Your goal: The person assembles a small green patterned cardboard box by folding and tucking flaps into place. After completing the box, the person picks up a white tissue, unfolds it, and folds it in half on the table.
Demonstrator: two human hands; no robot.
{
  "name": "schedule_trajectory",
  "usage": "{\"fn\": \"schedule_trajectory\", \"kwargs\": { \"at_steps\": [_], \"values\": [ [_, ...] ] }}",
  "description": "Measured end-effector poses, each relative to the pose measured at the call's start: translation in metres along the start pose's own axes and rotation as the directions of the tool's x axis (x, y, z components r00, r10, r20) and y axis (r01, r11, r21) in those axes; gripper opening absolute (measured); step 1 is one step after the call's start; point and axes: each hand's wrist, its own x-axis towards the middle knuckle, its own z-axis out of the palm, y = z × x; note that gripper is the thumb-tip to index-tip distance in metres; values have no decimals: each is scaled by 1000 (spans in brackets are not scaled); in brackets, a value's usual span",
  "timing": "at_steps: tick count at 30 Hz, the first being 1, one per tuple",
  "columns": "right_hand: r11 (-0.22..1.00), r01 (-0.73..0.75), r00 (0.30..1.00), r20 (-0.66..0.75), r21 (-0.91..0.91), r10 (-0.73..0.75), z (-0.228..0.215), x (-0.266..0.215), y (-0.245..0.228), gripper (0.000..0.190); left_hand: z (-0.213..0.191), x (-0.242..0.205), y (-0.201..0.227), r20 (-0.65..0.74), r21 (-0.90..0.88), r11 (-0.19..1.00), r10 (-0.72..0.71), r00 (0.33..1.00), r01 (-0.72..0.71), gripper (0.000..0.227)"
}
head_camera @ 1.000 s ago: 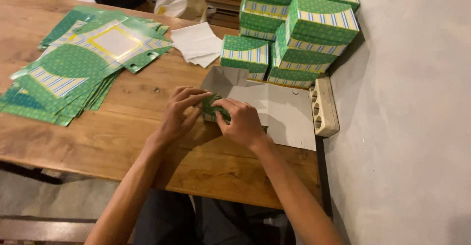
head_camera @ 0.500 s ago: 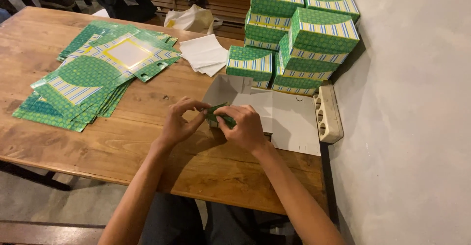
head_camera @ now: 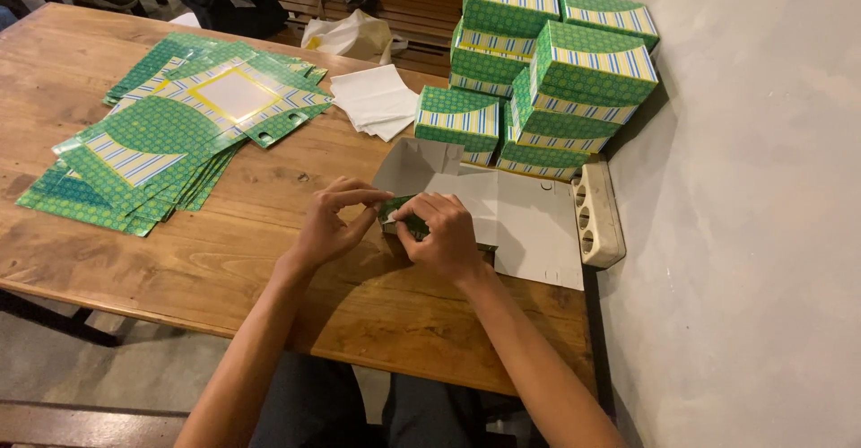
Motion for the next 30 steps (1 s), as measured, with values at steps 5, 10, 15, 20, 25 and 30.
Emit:
{"fn": "schedule_trajectory", "kwargs": {
  "at_steps": [5, 10, 15, 20, 25, 30],
  "values": [
    [999, 44, 995, -92, -1, -44, 4, 0, 3, 15, 0, 0, -1, 12, -5, 1000, -5, 1000, 5, 19],
    [987, 125, 980, -141, -103, -139, 10, 0, 10, 16, 0, 0, -3, 20, 7, 1000, -3, 1000, 3, 19],
    [962, 212, 953, -183, -173, -243, 12, 0, 15, 16, 3, -1, -5, 13, 17, 1000, 19, 1000, -19, 19],
    [960, 236, 947, -184, -150, -262, 15, 1, 16, 15, 3, -2, -6, 12, 31, 999, 16, 1000, -16, 19],
    [968, 202, 951, -205, -147, -230, 15, 0, 16, 15, 4, -2, -5, 12, 35, 999, 16, 1000, -17, 19],
    [987, 129, 974, -174, -95, -145, 9, 1, 10, 16, 4, -5, -21, -11, 26, 1000, -13, 1000, 14, 14]
  ]
}}
